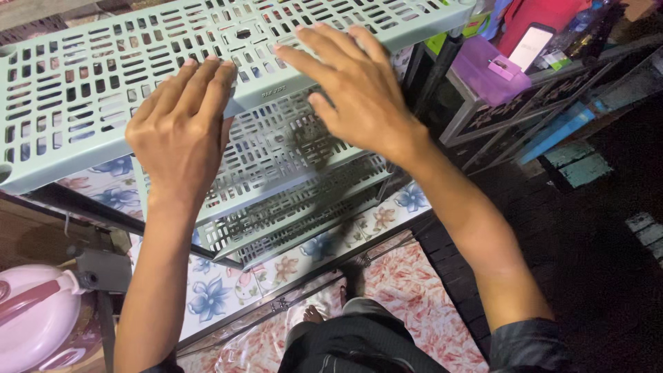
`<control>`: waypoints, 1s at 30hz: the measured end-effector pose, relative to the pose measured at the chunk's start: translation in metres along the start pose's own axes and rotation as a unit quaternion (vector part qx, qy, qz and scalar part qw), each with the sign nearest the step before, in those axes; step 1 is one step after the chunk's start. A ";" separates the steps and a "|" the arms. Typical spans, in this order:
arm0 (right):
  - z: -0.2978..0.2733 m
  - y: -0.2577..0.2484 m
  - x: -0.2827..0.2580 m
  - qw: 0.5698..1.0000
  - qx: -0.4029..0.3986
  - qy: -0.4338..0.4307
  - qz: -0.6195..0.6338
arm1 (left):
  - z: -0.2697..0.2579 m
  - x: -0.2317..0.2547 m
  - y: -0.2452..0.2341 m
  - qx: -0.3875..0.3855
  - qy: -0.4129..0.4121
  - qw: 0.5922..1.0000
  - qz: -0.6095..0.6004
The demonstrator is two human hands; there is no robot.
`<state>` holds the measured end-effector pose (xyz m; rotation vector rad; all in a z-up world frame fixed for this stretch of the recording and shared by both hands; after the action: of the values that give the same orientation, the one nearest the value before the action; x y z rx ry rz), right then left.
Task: The person assembles a multi-tier storage shelf by inserting black vertical poles into the corners of light green perforated plastic shelves and stacking them. The person secures each shelf level by hand, ensuring the poles are seated in the shelf holes.
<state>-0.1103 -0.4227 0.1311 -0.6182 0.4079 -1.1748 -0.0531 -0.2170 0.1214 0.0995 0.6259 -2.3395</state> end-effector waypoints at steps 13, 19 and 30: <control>-0.016 -0.014 0.033 0.997 0.020 0.019 -0.069 | 0.030 0.039 0.034 -0.033 -0.020 0.999 -0.038; -0.015 -0.018 0.037 0.999 0.009 0.016 -0.047 | 0.044 0.052 0.048 -0.033 -0.023 0.997 -0.065; -0.021 -0.028 0.056 0.997 0.008 0.030 -0.068 | 0.055 0.057 0.061 -0.081 -0.034 0.994 -0.059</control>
<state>-0.1240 -0.4878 0.1337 -0.6053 0.4119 -1.3269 -0.0508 -0.3169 0.1313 -0.0929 0.8035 -2.3834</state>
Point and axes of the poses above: each hand's wrist, its own z-axis towards the middle knuckle, its own y-axis out of the palm, x = y × z, the point moved 6 cm from there along z, towards the middle knuckle, and after that the axes turned 12 degrees about x, right-handed, at the moved point
